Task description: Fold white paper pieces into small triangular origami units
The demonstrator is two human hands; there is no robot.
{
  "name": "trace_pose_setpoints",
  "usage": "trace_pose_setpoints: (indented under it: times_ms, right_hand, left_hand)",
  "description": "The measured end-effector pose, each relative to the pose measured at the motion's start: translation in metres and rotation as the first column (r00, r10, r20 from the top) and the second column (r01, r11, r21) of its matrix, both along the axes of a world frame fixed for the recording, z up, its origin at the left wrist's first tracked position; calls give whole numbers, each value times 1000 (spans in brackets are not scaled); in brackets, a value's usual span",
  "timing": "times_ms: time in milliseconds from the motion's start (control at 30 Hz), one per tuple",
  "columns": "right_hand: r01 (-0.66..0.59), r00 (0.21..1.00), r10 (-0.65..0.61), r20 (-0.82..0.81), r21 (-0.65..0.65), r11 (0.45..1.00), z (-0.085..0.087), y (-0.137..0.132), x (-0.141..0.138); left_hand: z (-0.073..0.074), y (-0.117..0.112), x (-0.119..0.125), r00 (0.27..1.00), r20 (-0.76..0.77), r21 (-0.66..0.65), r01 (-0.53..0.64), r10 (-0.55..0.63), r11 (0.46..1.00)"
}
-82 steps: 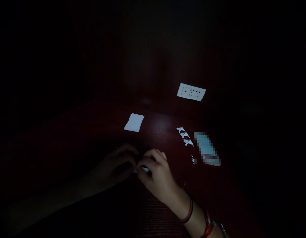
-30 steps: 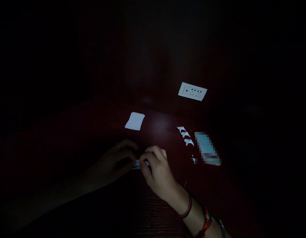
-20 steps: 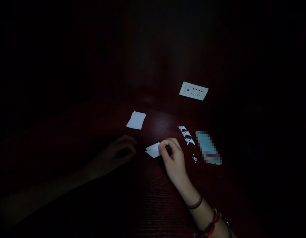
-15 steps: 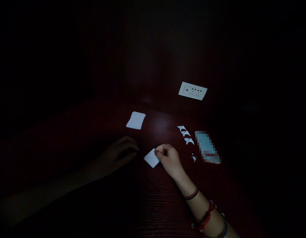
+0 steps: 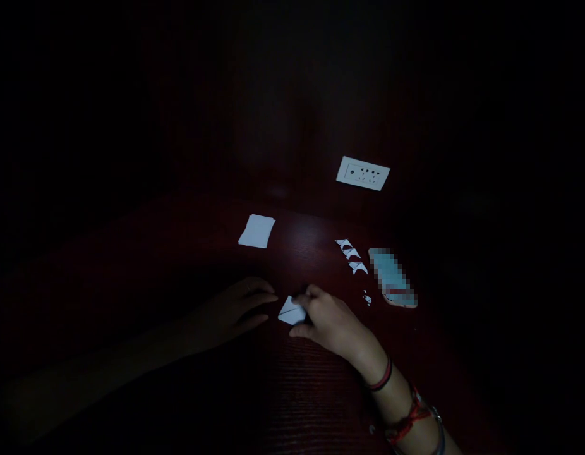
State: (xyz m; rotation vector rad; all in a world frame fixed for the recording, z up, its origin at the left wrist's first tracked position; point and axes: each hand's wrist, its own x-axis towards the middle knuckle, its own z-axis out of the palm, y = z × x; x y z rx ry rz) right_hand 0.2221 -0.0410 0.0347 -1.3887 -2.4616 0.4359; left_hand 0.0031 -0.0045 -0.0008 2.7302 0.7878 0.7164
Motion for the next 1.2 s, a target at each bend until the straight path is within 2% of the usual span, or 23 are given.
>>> trace_pose_setpoints:
  times_ms: [200, 367, 500, 600, 733, 900, 1033, 1200]
  right_hand:
    - [25, 1000, -25, -11, 70, 997, -7, 3, -13]
    - [51, 992, -39, -121, 95, 994, -2, 3, -17]
    - [117, 965, -92, -247, 88, 989, -4, 8, -15]
    - [136, 964, -112, -240, 89, 987, -9, 12, -10]
    - [74, 981, -53, -189, 109, 991, -14, 16, -5]
    - [-18, 984, 38, -175, 117, 993, -13, 15, -11]
    - [1, 982, 16, -186, 91, 996, -12, 14, -16]
    - [27, 980, -4, -200, 114, 993, -14, 15, -15]
  left_hand:
    - [-5, 5, 4, 998, -43, 42, 55, -54, 998]
    - [-5, 8, 2, 997, -58, 86, 52, -47, 995]
    - [-4, 3, 0, 997, -69, 125, 42, -34, 991]
    - [-2, -1, 0, 996, -84, 154, 17, -4, 988]
    - [-1, 3, 1, 992, -123, 117, 5, 9, 993]
    - [-9, 13, 0, 997, -47, 71, -51, 55, 996]
    - [-12, 15, 0, 999, -12, 45, -51, 52, 998]
    - [-8, 13, 1, 999, 21, -9, -49, 50, 999]
